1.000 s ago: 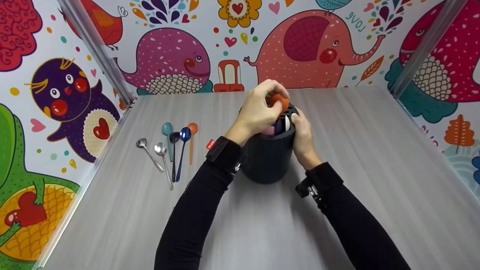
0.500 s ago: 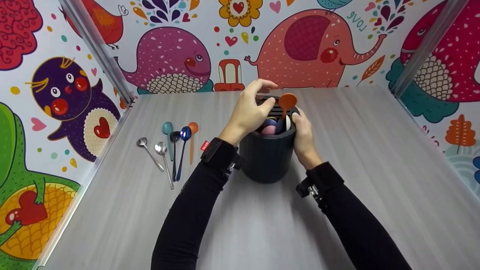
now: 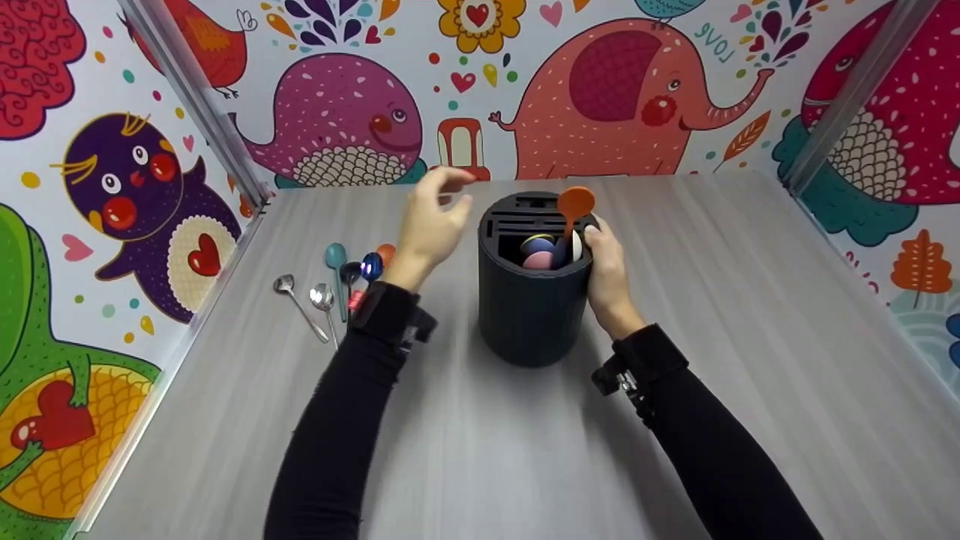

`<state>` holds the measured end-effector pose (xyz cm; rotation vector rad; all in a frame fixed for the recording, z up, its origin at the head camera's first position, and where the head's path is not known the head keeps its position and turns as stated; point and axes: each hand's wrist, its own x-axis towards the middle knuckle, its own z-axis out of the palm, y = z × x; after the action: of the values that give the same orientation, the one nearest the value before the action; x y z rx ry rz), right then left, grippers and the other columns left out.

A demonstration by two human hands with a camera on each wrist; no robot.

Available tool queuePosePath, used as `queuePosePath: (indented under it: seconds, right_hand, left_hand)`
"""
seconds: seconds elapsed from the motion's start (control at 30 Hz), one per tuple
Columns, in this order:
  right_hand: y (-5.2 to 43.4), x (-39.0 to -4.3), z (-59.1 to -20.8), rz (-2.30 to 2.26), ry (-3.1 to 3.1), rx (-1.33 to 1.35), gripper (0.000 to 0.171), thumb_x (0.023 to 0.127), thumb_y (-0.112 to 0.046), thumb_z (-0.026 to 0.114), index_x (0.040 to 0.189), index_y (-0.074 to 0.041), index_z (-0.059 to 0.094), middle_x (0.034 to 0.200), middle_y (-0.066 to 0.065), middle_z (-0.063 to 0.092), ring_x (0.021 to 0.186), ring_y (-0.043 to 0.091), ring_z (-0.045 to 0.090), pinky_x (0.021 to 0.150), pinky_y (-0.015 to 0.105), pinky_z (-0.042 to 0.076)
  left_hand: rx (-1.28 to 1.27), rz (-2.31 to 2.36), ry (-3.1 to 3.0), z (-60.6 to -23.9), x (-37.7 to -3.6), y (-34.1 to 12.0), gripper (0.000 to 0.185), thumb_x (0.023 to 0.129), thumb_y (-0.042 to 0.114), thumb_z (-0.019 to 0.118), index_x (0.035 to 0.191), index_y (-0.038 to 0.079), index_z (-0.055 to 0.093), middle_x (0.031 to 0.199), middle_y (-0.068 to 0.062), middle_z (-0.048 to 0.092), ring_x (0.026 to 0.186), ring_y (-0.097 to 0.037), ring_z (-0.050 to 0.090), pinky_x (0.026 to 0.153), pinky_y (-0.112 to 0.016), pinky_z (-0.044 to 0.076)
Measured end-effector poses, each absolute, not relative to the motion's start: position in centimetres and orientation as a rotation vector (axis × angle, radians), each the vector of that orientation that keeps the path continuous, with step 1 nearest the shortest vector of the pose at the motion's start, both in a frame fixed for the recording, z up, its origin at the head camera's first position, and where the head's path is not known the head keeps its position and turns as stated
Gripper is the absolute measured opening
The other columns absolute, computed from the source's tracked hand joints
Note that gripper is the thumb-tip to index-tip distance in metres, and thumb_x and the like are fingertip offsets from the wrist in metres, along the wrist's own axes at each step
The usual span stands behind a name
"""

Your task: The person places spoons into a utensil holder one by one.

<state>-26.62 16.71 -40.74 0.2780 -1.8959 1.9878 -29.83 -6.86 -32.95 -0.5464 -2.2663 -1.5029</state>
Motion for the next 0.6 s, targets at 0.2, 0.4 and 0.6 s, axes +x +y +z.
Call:
queuePosePath:
  seconds: [0.2,0.4,0.6]
  right_hand:
    - [16.8,-26.8,-40.7,1.981,-1.892,0.280,0.045,0.099,-0.022,0.037,0.131,0.003,0.057,0.120,0.012,0.059,0.111,0.017,0.052,0.099,0.030,0.038]
    - [16.7,-26.8,-40.7,1.986,-1.895,0.306,0.047,0.099,-0.023,0.036,0.134,0.001,0.057,0.124,0.012,0.060,0.114,0.017,0.053,0.102,0.030,0.037]
    - [16.7,-26.6,-40.8,2.006,-1.884,0.294,0.046,0.100,-0.021,0.036,0.134,0.002,0.056,0.123,0.012,0.059,0.114,0.018,0.052,0.101,0.031,0.037]
  left_hand:
    - [-0.400,-1.450,-2.299,-34.2,-30.2,-10.8,0.025,0.094,0.000,0.060,0.118,-0.002,0.065,0.121,-0.016,0.065,0.116,-0.029,0.058,0.103,-0.037,0.045]
    - [-0.270,-1.321,-2.373,-35.8,-30.2,-14.3,0.027,0.093,0.004,0.060,0.119,-0.002,0.065,0.121,-0.019,0.061,0.117,-0.032,0.055,0.104,-0.042,0.042]
    - [-0.117,-1.218,-2.490,-37.6,-30.5,-17.1,0.030,0.093,0.007,0.060,0.121,-0.003,0.064,0.121,-0.021,0.059,0.118,-0.035,0.052,0.104,-0.046,0.039]
